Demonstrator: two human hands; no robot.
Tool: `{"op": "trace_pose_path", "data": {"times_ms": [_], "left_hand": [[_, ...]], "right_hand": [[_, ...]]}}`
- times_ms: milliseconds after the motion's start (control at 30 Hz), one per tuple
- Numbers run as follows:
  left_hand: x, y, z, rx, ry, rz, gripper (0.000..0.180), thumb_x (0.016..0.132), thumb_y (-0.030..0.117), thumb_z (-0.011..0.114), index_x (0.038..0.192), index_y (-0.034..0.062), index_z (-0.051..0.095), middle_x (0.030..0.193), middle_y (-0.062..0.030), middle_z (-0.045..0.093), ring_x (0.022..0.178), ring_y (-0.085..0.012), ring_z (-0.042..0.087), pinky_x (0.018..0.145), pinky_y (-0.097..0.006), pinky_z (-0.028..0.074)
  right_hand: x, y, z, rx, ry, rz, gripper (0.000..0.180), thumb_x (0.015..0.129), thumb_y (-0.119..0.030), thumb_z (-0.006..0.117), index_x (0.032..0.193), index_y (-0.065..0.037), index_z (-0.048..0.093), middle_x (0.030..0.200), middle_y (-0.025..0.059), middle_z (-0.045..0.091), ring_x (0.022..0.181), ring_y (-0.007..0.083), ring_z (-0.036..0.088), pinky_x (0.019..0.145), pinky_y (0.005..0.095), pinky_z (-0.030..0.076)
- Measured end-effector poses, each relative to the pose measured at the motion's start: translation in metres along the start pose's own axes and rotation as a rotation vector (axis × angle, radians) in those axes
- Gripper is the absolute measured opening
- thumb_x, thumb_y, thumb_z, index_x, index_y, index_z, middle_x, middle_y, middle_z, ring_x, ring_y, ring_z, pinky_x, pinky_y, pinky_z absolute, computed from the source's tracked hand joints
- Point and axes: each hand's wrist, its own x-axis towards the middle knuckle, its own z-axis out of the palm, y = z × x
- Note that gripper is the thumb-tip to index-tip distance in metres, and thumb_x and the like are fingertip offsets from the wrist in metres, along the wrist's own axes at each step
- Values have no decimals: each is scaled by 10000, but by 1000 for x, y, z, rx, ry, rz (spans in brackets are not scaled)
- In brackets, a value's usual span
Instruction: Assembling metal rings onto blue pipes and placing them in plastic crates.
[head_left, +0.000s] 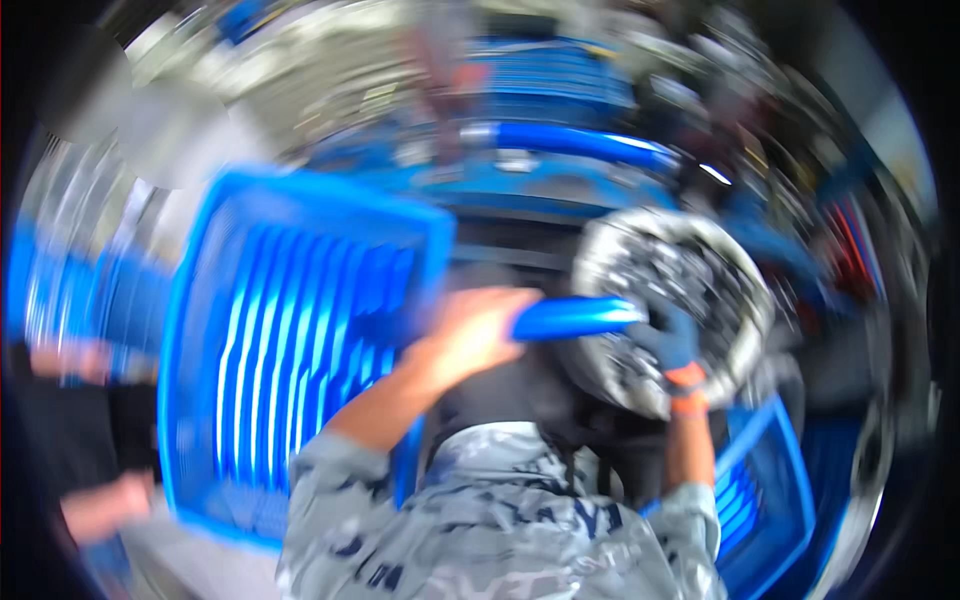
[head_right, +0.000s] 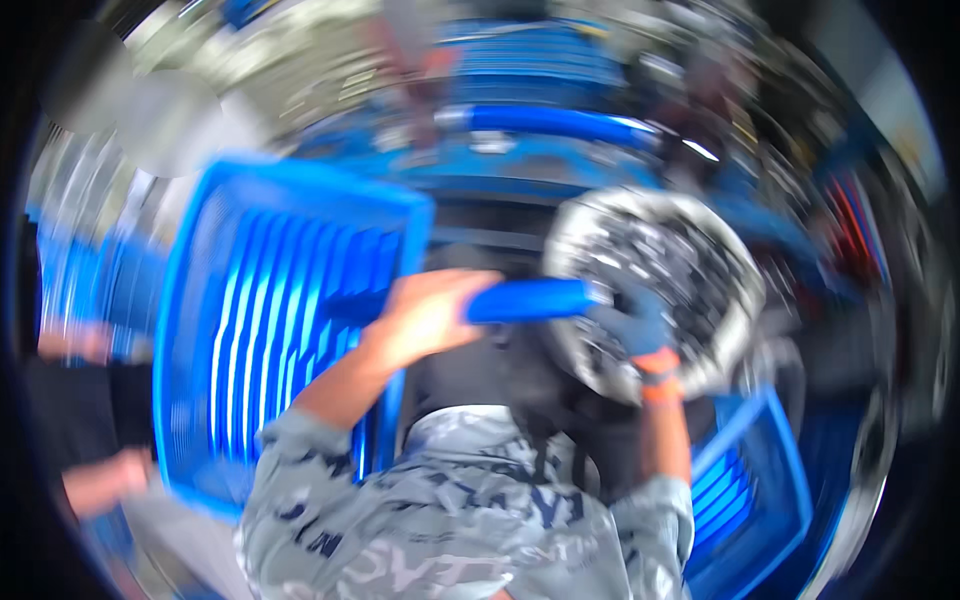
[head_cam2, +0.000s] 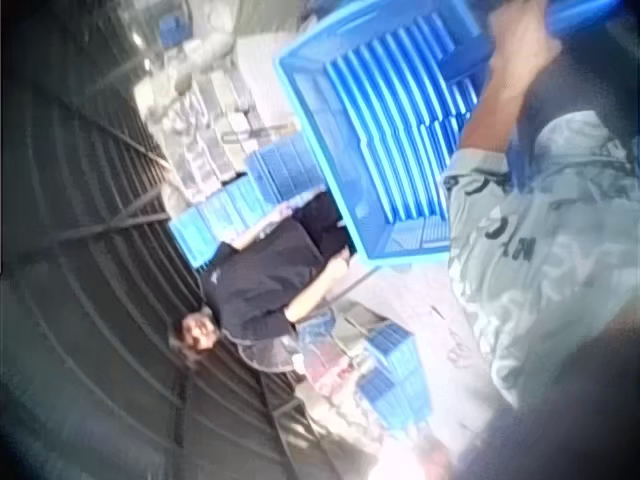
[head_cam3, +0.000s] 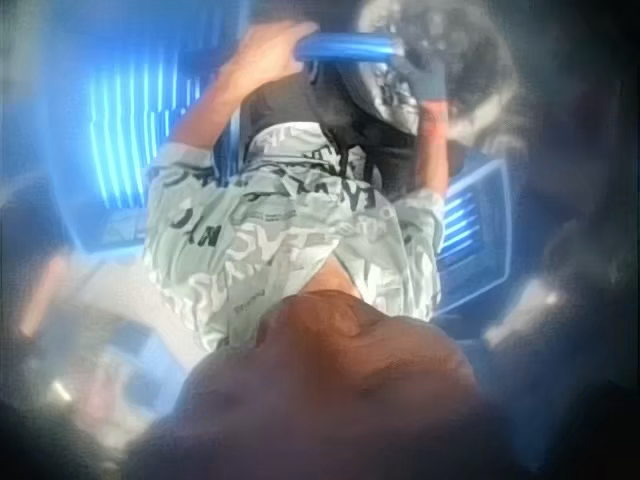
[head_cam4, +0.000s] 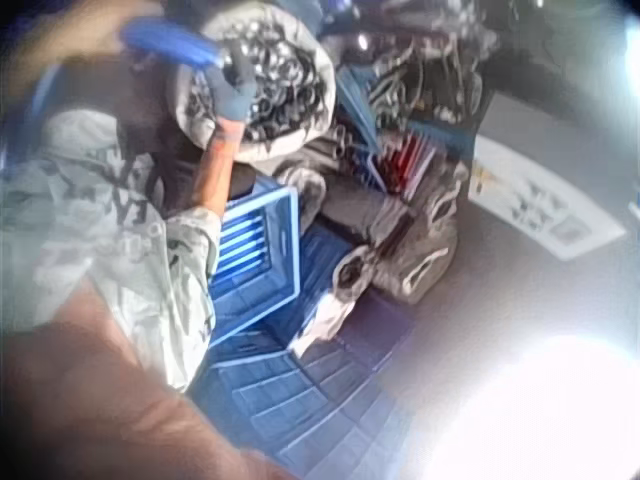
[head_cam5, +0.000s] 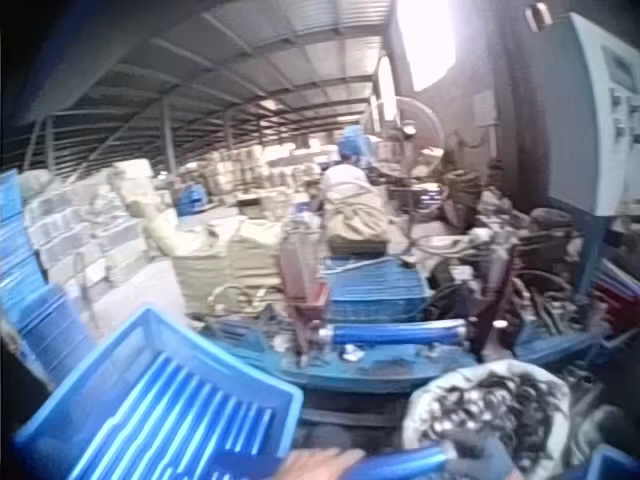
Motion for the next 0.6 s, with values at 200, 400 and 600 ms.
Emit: {"op": "trace_pose_path", "data": {"times_ms": [200,400,600], "left_hand": [[24,-6,14,-97,174,-46,584,733,235,861,1301,209,731,1063,-139,791,1030,-418,785,830,-588,610],[1,35,-23,-591,488,-42,737,759,197,866,1462,102,667,1275,-194,786,1192,-402,770,1028,-485,602],[10,41,10,-1080,747,-76,873,869,257,965,1604,33,550,1393,-63,694,1266,-163,636,1146,-380,502]], "right_hand": [[83,144,-161,-140,297,-176,679,1030,-132,664,1676,22,519,1683,219,578,1548,332,556,1319,446,387],[140,196,-131,-939,333,-156,570,1017,-531,768,1441,-151,730,1181,243,816,1083,476,780,909,567,616],[87,180,-132,-1268,383,16,350,1000,-283,783,1264,-56,821,1034,214,844,893,422,801,808,542,613]]}}
